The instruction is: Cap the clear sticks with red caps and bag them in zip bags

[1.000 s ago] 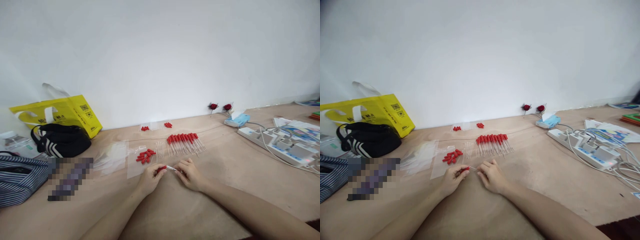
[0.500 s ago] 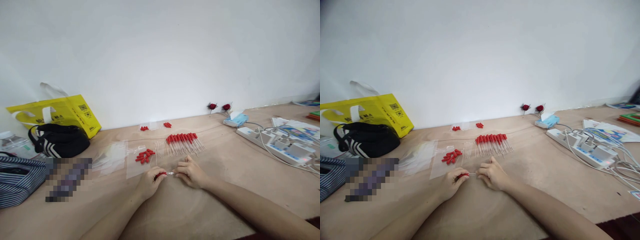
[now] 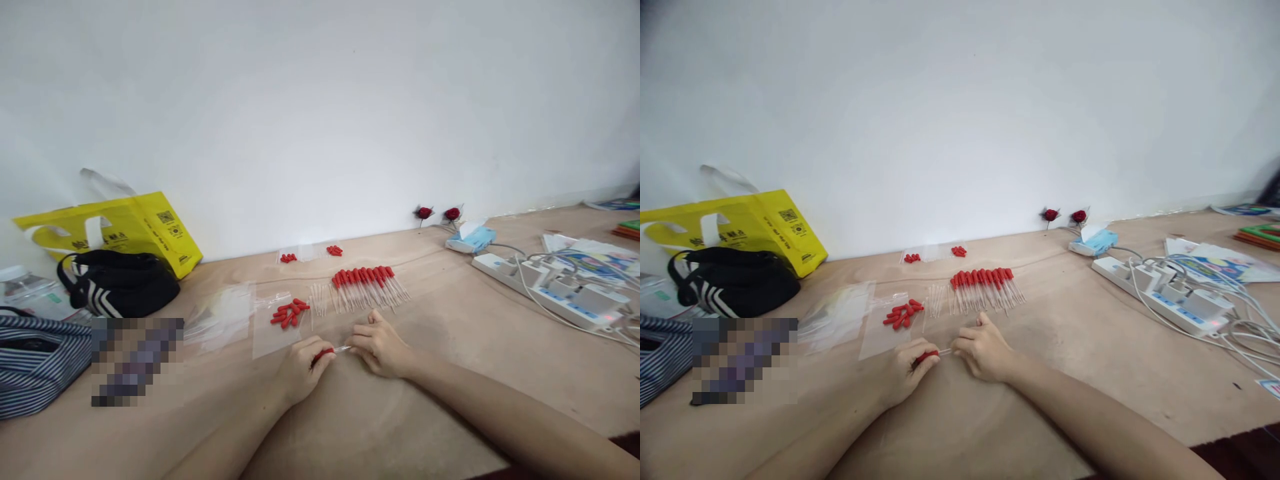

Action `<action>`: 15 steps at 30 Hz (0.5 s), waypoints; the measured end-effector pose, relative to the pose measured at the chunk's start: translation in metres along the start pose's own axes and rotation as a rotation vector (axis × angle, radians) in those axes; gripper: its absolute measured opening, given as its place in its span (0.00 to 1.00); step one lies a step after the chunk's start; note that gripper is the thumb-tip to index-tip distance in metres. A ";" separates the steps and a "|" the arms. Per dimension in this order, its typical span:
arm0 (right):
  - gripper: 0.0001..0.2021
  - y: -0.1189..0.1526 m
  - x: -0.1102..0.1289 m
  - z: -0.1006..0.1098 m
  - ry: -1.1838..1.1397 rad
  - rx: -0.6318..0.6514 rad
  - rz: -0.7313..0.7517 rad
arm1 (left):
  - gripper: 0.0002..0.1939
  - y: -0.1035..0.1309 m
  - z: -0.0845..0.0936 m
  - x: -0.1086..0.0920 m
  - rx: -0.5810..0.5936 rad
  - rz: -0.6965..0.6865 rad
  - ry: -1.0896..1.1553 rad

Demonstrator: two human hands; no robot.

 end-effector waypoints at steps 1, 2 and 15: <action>0.11 0.000 0.001 -0.001 0.004 -0.006 0.000 | 0.10 0.000 -0.001 0.000 0.000 -0.006 -0.019; 0.11 0.000 0.002 -0.001 0.009 -0.009 0.003 | 0.10 0.000 -0.001 -0.001 0.001 -0.015 -0.035; 0.10 -0.009 0.007 -0.007 -0.026 0.063 -0.040 | 0.11 0.000 -0.005 -0.001 0.026 -0.082 -0.050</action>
Point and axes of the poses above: each hand's wrist, its own y-axis away from the middle knuckle, its own z-axis out of the back of the hand, x = y × z, the point moved 4 cm from there along -y, towards the middle knuckle, and after that the axes turned 3 degrees about z, right-handed, at the moved point
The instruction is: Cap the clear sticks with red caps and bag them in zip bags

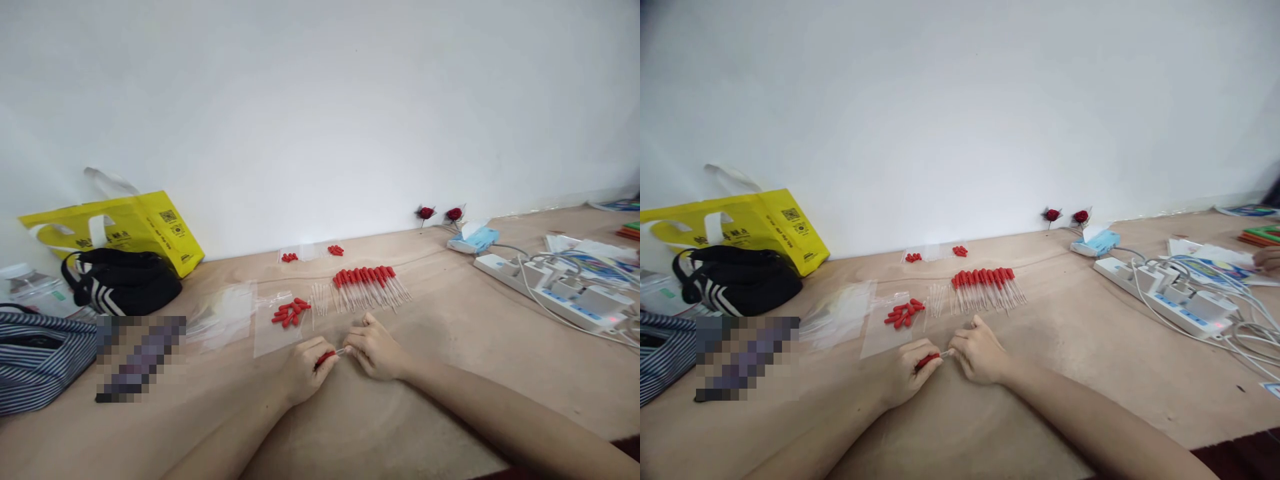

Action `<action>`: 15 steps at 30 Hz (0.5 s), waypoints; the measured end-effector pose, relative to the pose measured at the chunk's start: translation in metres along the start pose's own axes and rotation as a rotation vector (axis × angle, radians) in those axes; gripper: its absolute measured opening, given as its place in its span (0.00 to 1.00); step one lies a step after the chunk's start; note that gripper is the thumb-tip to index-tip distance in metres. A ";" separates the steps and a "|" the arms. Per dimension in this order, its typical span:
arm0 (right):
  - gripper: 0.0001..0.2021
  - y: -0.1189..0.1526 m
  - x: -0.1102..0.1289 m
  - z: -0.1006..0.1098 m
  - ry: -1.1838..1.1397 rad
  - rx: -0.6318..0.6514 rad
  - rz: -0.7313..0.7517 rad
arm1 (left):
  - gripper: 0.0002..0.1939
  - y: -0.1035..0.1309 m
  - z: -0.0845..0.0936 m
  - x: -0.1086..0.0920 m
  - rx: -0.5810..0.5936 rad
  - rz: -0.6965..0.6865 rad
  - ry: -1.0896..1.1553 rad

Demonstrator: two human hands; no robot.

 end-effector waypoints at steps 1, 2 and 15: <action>0.10 0.000 0.000 -0.001 -0.007 0.008 -0.007 | 0.11 0.000 0.000 0.000 0.000 -0.005 0.003; 0.10 0.000 0.000 -0.002 -0.014 0.014 -0.016 | 0.12 -0.001 0.000 -0.001 -0.001 -0.008 0.007; 0.11 -0.001 -0.001 0.007 -0.079 0.079 0.001 | 0.09 -0.002 0.012 0.005 0.003 -0.017 0.034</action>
Point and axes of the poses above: each hand's wrist, its own y-axis away from the middle knuckle, its own z-axis out of the back of the hand, x = y × z, the point moved 4 cm from there along -y, towards the middle knuckle, and after that the axes turned 3 degrees about z, right-handed, at the moved point
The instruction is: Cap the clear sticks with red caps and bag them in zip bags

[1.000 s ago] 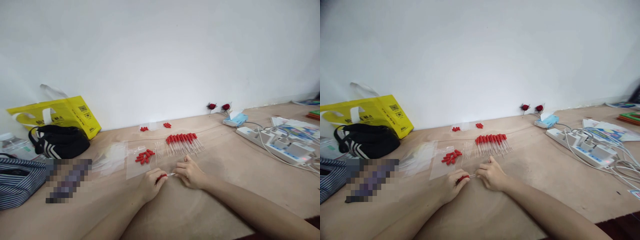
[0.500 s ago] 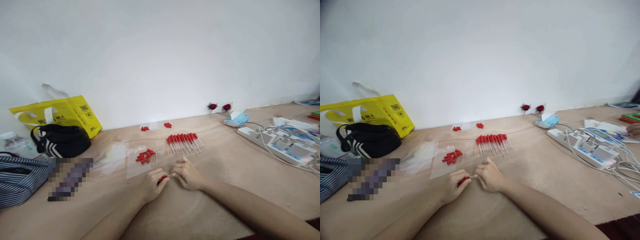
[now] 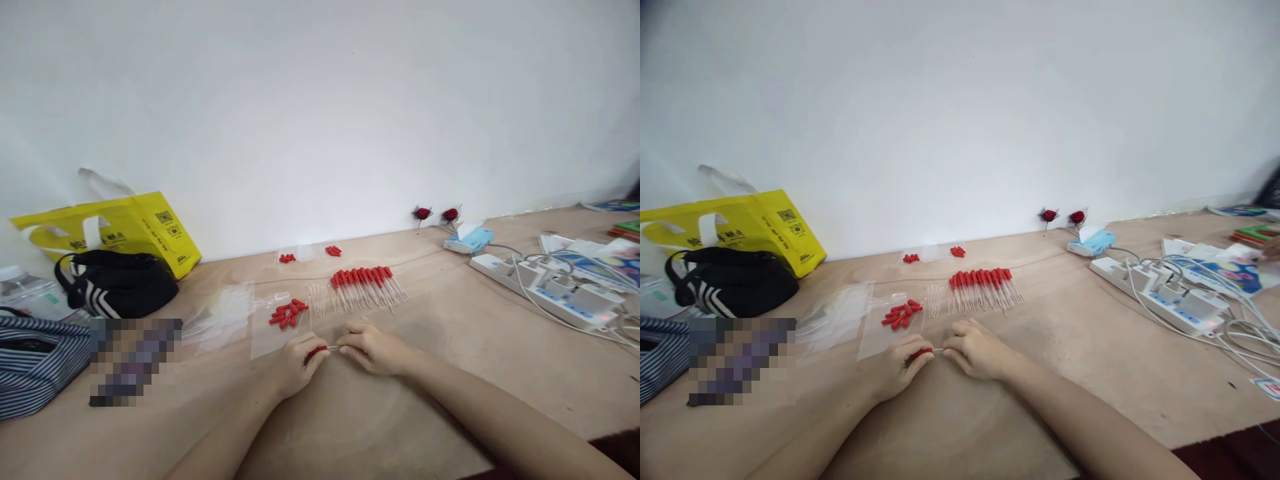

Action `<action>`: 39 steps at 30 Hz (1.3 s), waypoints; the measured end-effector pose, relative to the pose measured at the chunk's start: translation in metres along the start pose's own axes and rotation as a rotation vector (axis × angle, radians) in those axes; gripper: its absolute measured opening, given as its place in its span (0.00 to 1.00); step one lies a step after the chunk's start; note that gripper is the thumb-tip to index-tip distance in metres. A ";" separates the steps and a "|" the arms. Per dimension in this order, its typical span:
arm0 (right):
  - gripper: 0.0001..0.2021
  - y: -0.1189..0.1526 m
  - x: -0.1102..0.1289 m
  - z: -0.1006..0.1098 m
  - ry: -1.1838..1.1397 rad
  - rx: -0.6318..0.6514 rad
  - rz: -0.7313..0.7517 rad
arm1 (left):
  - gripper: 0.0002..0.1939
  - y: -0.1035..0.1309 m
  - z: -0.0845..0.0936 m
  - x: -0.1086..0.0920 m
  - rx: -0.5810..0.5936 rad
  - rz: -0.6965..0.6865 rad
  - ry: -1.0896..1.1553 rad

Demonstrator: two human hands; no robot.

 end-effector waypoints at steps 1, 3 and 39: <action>0.11 0.001 0.000 0.001 0.031 0.001 0.010 | 0.08 0.001 -0.001 0.001 -0.002 -0.008 -0.002; 0.12 0.002 0.000 0.003 0.076 0.002 0.033 | 0.06 0.002 -0.002 0.002 -0.048 -0.011 -0.006; 0.10 -0.019 -0.078 0.010 0.290 -0.358 -0.735 | 0.03 -0.012 0.025 0.047 -0.354 0.256 -0.262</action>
Point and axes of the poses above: each hand's wrist, its own y-axis away from the middle knuckle, its own z-axis out of the back of the hand, x = y × z, the point moved 4 cm from there along -y, towards the middle knuckle, and after that the axes turned 3 degrees about z, right-handed, at the moved point
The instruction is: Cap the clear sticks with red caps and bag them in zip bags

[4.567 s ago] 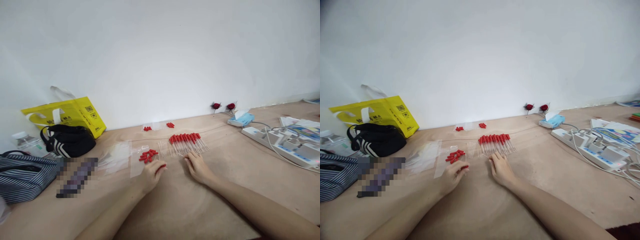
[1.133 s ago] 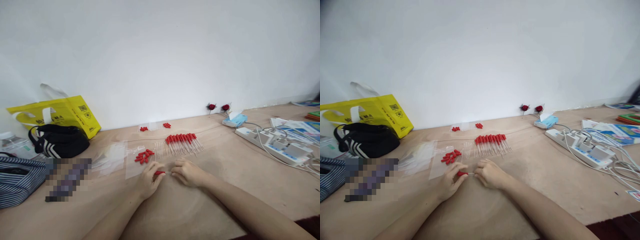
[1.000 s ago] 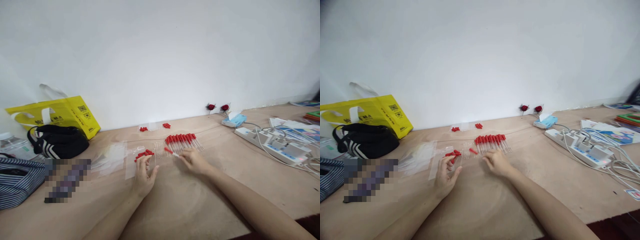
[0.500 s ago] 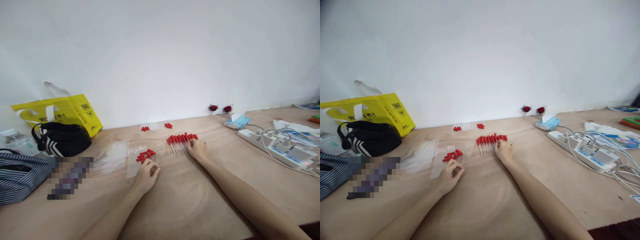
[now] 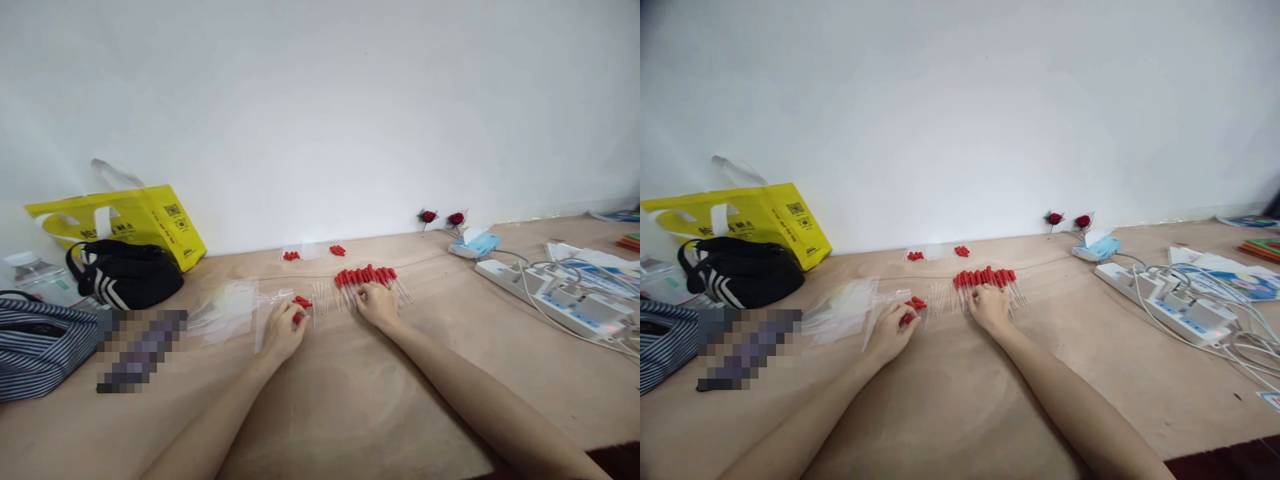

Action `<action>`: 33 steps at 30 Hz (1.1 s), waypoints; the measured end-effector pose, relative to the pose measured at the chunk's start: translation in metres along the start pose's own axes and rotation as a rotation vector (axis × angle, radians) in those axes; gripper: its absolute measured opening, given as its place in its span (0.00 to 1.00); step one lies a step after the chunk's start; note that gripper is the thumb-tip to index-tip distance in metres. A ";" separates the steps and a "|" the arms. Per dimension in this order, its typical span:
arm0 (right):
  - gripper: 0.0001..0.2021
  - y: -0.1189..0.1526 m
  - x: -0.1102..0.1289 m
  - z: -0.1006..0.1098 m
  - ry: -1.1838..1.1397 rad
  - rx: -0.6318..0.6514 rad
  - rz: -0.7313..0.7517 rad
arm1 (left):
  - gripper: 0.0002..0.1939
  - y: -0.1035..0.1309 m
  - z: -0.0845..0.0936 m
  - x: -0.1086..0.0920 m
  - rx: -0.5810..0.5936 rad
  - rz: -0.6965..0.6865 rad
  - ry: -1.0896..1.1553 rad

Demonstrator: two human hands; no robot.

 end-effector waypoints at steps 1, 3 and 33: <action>0.10 0.000 0.007 -0.002 -0.011 0.018 0.009 | 0.04 -0.006 0.001 0.003 0.012 -0.008 -0.025; 0.10 0.000 0.022 -0.006 -0.024 0.055 0.024 | 0.07 -0.017 0.000 0.007 0.066 -0.044 -0.080; 0.12 -0.017 0.064 -0.028 0.209 0.211 -0.027 | 0.07 0.031 -0.014 -0.026 0.253 -0.062 0.188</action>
Point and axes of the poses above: each hand's wrist, its own y-axis away from the middle knuckle, its own z-axis out of the back of the hand, x = y × z, the point moved 4 cm from there along -y, towards the middle knuckle, and after that the axes turned 3 degrees about z, right-handed, at the moved point
